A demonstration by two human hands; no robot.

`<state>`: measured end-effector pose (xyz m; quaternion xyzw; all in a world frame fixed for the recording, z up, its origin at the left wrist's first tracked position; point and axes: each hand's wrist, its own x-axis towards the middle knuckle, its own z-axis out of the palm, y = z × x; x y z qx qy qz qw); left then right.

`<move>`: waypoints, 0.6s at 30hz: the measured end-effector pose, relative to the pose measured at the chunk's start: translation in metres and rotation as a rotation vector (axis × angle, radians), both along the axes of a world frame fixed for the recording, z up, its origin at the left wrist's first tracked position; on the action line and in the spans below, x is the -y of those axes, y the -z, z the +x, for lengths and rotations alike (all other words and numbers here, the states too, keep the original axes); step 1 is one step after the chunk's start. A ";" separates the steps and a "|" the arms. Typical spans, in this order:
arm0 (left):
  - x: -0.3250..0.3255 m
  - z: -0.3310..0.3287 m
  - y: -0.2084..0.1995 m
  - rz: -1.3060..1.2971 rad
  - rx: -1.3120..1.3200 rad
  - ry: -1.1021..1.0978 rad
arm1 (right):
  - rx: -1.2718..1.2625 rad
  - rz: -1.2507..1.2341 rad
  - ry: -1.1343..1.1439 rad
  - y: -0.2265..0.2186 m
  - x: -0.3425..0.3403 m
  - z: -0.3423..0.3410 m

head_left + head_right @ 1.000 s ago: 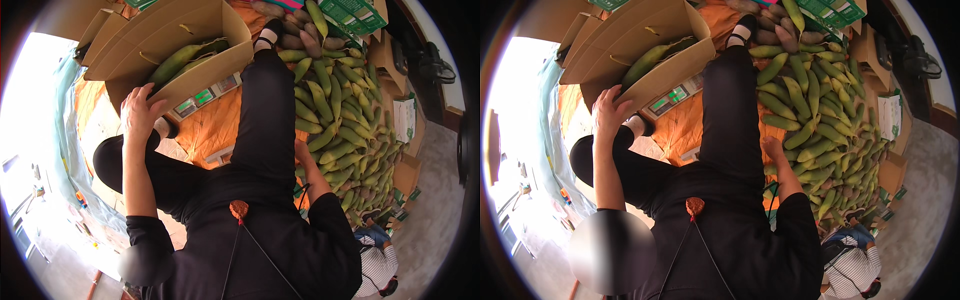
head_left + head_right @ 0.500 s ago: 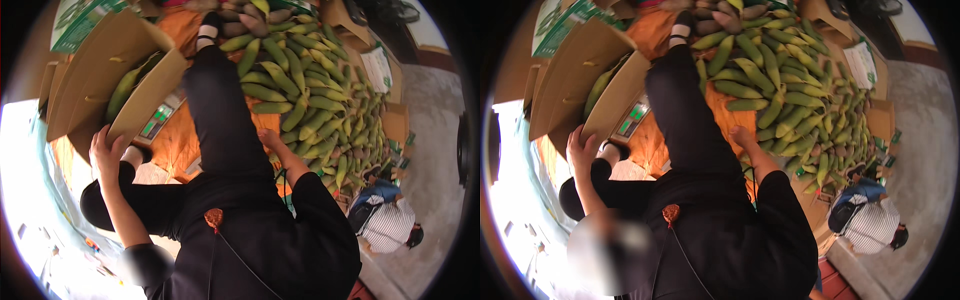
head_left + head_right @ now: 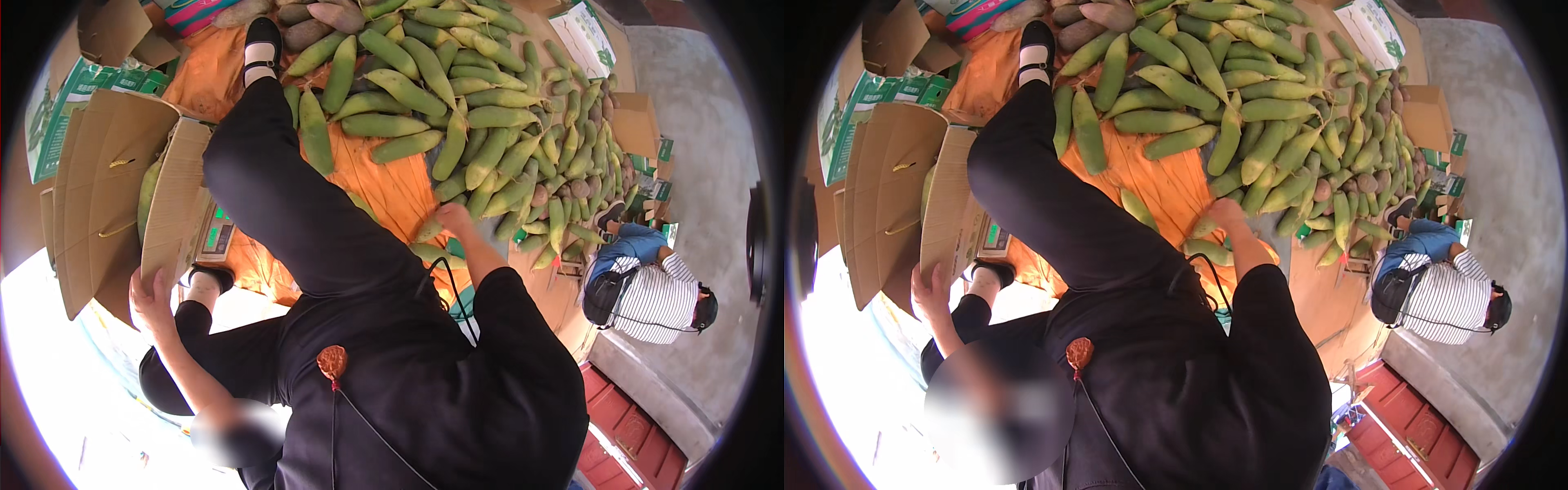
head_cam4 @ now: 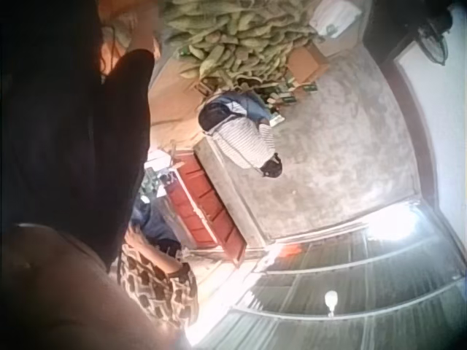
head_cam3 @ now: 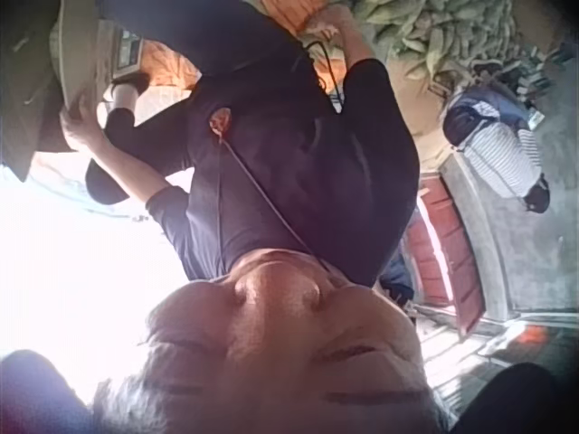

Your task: Packaging produce into cardboard boxes after weighing them.

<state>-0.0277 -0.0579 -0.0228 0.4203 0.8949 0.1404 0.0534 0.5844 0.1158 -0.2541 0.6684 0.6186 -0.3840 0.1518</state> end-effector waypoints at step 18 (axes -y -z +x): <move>0.002 -0.013 0.014 -0.039 0.018 -0.035 | -0.065 -0.282 1.414 0.000 0.030 0.064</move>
